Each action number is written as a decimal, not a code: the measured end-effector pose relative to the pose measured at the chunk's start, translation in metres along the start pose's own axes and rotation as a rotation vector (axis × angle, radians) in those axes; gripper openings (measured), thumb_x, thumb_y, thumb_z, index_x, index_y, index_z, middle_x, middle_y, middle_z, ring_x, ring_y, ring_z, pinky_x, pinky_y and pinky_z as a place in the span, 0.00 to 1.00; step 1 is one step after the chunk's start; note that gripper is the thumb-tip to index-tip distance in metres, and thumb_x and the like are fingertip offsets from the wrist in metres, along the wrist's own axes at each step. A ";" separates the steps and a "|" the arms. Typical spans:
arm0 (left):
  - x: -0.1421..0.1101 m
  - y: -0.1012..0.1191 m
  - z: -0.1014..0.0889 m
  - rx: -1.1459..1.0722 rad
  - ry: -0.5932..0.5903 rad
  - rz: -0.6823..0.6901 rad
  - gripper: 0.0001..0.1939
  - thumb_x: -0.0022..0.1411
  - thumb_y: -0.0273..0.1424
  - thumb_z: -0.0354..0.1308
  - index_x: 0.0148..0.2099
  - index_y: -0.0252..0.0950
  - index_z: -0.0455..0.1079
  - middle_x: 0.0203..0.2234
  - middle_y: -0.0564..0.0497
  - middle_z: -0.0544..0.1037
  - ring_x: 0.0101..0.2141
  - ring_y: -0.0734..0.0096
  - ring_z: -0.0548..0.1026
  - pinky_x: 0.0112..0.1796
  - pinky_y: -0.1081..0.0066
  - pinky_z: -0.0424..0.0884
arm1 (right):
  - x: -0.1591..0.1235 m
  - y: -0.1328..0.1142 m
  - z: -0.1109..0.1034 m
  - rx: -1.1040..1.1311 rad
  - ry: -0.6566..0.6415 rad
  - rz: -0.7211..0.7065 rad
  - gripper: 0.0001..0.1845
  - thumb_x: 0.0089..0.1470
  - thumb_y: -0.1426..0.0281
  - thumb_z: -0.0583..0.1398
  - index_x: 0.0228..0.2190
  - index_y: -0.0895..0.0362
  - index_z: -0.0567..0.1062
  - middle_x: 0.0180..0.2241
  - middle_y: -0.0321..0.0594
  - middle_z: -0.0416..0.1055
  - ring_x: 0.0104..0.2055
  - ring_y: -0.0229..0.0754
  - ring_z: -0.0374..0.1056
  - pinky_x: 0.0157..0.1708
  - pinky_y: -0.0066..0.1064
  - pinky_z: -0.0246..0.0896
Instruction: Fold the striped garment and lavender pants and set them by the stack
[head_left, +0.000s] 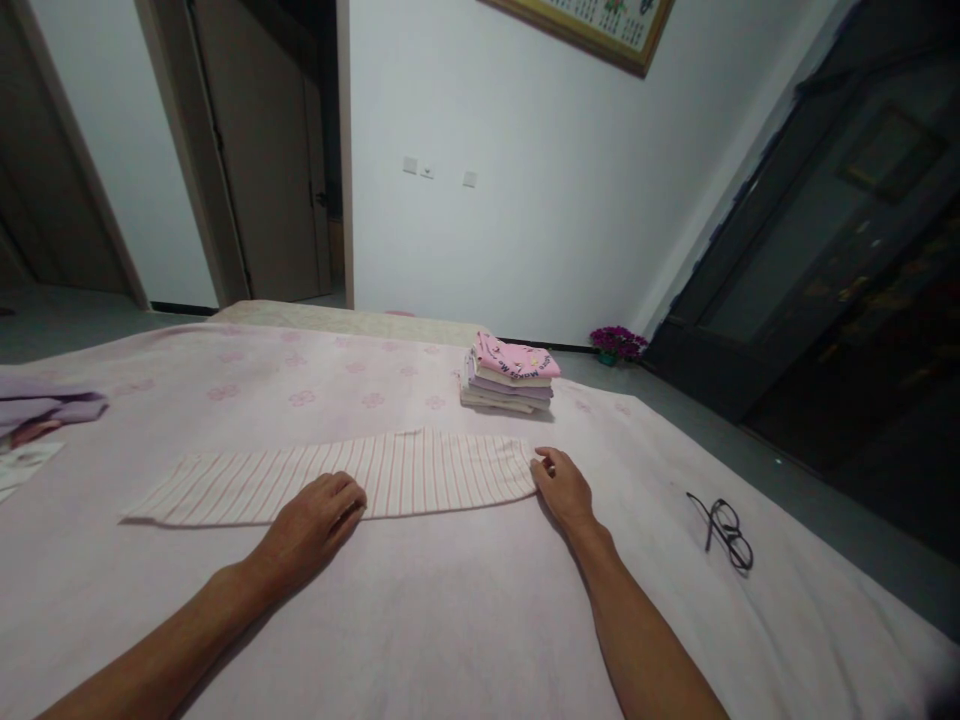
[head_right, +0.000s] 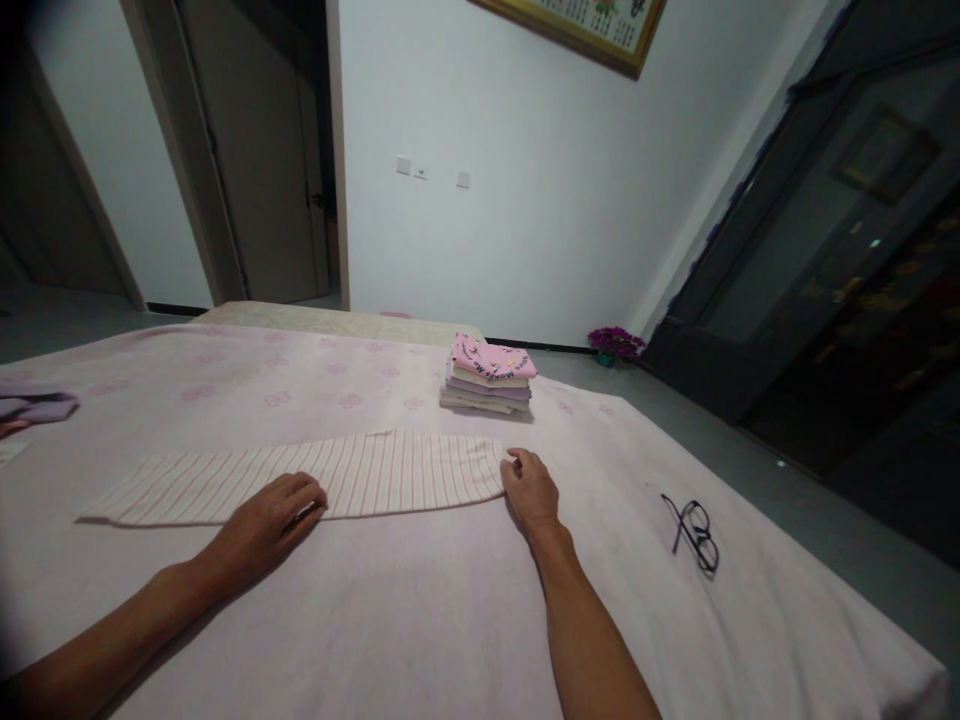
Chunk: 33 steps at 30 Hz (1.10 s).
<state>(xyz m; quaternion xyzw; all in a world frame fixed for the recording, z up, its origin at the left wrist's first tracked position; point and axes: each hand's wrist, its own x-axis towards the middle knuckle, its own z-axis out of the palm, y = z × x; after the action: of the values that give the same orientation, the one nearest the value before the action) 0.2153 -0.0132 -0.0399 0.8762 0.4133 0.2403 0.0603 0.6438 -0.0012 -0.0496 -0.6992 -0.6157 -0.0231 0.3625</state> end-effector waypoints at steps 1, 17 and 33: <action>0.000 0.001 -0.001 -0.005 0.005 0.000 0.11 0.71 0.32 0.47 0.39 0.38 0.70 0.36 0.48 0.74 0.37 0.64 0.69 0.40 0.64 0.67 | 0.000 0.003 0.000 -0.018 -0.021 -0.007 0.15 0.58 0.63 0.56 0.44 0.53 0.77 0.36 0.39 0.75 0.34 0.43 0.70 0.35 0.34 0.63; 0.001 0.010 -0.011 -0.125 0.058 0.002 0.15 0.74 0.35 0.43 0.47 0.39 0.71 0.41 0.45 0.77 0.43 0.63 0.72 0.46 0.61 0.70 | 0.001 -0.088 0.037 0.022 -0.206 -0.467 0.22 0.66 0.66 0.51 0.59 0.53 0.69 0.61 0.47 0.66 0.66 0.52 0.57 0.65 0.51 0.52; -0.001 -0.057 -0.009 -0.137 0.101 -0.262 0.23 0.72 0.43 0.43 0.56 0.40 0.74 0.54 0.47 0.78 0.55 0.61 0.73 0.58 0.61 0.66 | 0.011 -0.168 0.095 -0.208 -0.647 -0.454 0.34 0.70 0.55 0.43 0.68 0.60 0.53 0.71 0.49 0.44 0.73 0.50 0.38 0.69 0.48 0.33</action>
<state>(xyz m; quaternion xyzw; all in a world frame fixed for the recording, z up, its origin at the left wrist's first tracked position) 0.1709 0.0222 -0.0498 0.7954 0.5094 0.3019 0.1297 0.4601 0.0552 -0.0337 -0.5496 -0.8311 0.0565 0.0629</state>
